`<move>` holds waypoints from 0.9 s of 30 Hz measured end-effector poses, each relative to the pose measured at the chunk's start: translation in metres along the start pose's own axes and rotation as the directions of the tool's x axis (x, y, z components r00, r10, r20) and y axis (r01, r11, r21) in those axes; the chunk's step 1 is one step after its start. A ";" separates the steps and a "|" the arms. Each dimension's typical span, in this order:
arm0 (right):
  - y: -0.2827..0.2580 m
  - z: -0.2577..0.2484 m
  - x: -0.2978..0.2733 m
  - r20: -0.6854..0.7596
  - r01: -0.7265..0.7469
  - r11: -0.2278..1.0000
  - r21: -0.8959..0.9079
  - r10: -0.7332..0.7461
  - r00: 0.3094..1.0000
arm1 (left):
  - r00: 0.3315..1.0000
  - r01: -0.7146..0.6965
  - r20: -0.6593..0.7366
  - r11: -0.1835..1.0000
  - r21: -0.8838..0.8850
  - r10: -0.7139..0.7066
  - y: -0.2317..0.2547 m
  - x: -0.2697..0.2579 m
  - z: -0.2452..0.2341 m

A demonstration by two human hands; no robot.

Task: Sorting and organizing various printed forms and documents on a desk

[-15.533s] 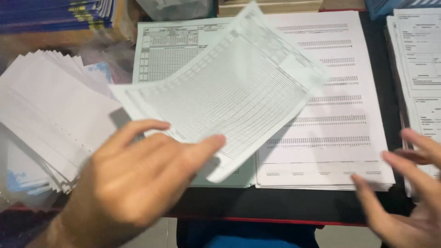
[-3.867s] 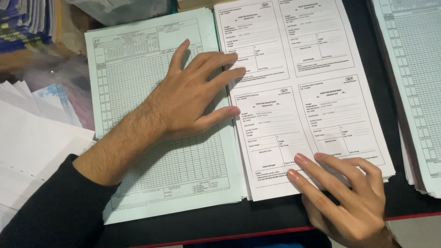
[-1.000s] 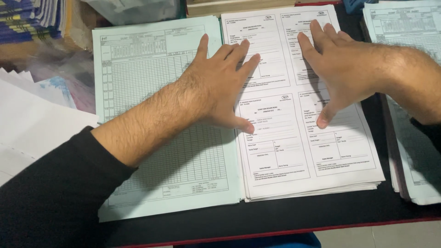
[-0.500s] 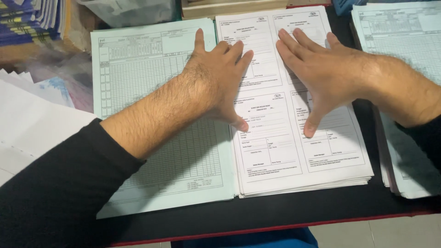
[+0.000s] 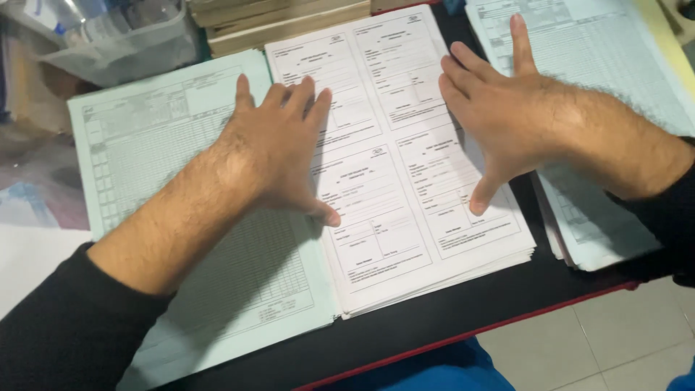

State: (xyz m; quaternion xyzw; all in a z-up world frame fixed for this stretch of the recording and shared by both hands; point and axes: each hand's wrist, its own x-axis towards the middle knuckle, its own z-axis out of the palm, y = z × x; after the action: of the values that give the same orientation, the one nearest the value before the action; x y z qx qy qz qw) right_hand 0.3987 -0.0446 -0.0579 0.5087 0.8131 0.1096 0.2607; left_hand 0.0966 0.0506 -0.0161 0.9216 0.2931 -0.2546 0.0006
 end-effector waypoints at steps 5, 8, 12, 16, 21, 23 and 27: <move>-0.021 -0.047 -0.073 -0.184 0.031 0.979 0.204 0.008 0.983 | 0.999 -0.036 -0.026 0.998 0.057 0.038 -0.005 0.003 0.005; -0.035 -0.057 -0.123 -0.282 -0.080 0.915 0.396 0.204 0.937 | 0.994 -0.098 -0.045 0.994 0.044 0.100 -0.014 0.006 0.002; -0.056 -0.032 -0.172 -0.103 -0.319 0.736 0.598 0.465 0.879 | 0.998 -0.060 0.028 0.990 -0.126 0.064 -0.021 0.006 -0.020; -0.080 -0.011 -0.202 0.015 -0.390 0.566 0.726 0.555 0.832 | 0.999 0.007 0.033 0.976 -0.216 0.000 -0.027 0.009 -0.028; -0.090 -0.012 -0.222 -0.043 -0.327 0.621 0.713 0.504 0.863 | 1.000 -0.023 -0.009 0.983 -0.182 0.021 -0.030 0.011 -0.027; -0.093 -0.010 -0.230 -0.017 -0.343 0.634 0.693 0.490 0.871 | 0.998 -0.054 -0.054 0.980 -0.189 0.045 -0.032 0.010 -0.020; -0.095 -0.015 -0.235 -0.103 -0.300 0.567 0.767 0.571 0.815 | 0.935 -0.182 -0.309 0.983 0.011 0.176 -0.029 -0.008 -0.012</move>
State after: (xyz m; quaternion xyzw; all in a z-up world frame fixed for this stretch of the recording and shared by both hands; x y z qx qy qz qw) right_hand 0.3983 -0.2945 -0.0140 0.7287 0.6664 -0.0705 -0.1411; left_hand 0.0812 0.0720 0.0021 0.9728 0.2068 -0.1039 -0.0137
